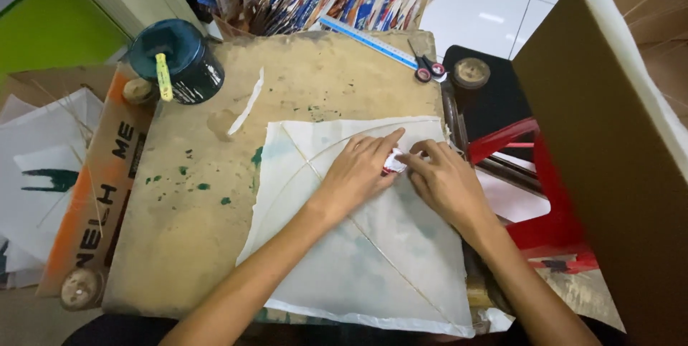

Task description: Folding and gluing the paper borders of a kite over its bamboo frame to secure it.

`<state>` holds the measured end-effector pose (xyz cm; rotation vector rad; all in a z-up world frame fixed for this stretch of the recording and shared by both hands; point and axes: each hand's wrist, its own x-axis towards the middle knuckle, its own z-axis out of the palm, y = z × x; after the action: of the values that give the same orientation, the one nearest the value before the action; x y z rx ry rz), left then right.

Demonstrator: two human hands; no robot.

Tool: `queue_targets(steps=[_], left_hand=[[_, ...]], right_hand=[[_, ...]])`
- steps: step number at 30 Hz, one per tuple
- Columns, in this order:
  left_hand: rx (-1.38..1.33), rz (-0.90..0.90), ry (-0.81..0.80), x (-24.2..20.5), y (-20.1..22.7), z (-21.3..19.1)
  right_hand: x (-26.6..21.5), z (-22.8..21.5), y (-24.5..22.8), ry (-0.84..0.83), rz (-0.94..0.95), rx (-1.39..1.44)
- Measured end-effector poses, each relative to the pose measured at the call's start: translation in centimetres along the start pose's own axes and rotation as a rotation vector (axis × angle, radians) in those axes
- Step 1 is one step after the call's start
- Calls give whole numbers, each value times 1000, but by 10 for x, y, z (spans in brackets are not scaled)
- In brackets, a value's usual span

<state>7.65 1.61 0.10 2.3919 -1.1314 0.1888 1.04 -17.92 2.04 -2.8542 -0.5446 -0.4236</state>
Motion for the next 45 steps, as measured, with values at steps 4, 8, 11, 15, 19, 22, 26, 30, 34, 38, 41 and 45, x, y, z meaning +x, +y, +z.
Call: queue_targets(steps=[4, 8, 11, 15, 19, 22, 26, 30, 34, 38, 41, 45], left_hand=[[-49, -16, -29, 0, 3, -11], [-62, -42, -57, 2, 7, -15], [-98, -48, -51, 10, 14, -23], [-96, 26, 26, 39, 25, -13], [-75, 61, -36, 67, 26, 9], [-58, 68, -87, 73, 19, 24], [-63, 48, -157, 76, 17, 21], [-90, 4, -201, 76, 16, 20], [-108, -13, -207, 73, 20, 19], [-135, -34, -210, 73, 22, 12], [-171, -52, -237, 70, 24, 11], [-160, -42, -228, 73, 20, 16]], right_hand=[[6, -16, -11, -37, 77, 71], [6, -24, -11, 42, 250, 440], [2, -33, 14, 159, 370, 595], [-5, -29, 46, 194, 483, 562], [1, -22, 49, 201, 504, 585], [2, -23, 47, 181, 508, 578], [6, -21, 53, 177, 498, 583], [12, -23, 51, 215, 569, 682], [10, -27, 35, 260, 637, 878], [11, -21, 42, 331, 617, 866], [4, -16, 52, 333, 531, 733], [-1, -2, 61, 185, 370, 467]])
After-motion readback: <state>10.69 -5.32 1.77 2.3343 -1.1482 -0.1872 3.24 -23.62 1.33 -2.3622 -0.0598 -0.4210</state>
